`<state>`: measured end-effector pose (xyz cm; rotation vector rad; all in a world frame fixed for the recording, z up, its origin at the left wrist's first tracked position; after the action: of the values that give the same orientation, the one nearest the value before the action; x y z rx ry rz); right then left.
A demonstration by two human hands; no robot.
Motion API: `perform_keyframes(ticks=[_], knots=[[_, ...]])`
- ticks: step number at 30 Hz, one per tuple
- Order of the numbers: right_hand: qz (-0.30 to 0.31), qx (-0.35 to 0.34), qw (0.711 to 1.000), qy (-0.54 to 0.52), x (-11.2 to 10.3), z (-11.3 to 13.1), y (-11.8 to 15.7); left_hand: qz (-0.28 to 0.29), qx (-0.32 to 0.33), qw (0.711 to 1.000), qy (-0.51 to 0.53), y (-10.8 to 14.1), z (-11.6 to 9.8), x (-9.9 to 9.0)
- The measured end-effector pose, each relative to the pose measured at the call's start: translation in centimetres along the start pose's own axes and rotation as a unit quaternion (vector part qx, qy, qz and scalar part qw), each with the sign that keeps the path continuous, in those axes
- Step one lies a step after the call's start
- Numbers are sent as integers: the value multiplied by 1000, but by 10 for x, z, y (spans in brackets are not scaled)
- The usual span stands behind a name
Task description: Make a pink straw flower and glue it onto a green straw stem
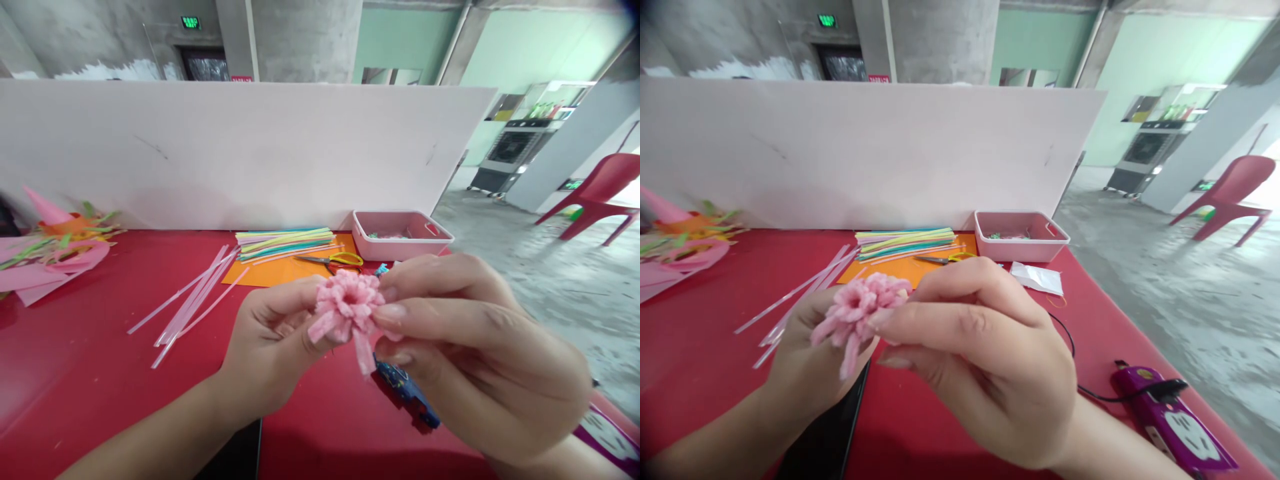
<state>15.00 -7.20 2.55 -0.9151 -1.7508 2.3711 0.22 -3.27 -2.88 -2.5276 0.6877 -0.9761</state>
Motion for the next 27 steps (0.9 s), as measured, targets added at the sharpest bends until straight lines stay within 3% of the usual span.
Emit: perform_keyframes(ticks=[4,12,20,27], knots=[[20,23,999,-28,2,-2,0,13,-3,1000,-9,1,-2,3],[28,54,996,-64,6,-4,4,57,-96,990,87,1,8,12],[51,135,976,-163,9,-6,7,49,-124,991,27,1,4,16],[51,137,982,-117,8,-4,7,58,-67,996,23,4,4,11]])
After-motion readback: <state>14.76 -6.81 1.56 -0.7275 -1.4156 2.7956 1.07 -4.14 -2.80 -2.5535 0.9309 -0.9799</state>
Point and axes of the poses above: each hand's wrist, its own y-axis away from the middle knuckle, its own x-axis out of the palm, z = x × y, the point moved 5 cm from there along -y, towards the middle knuckle, and after that the axes turned 15 degrees about y, right-handed, at the moved point
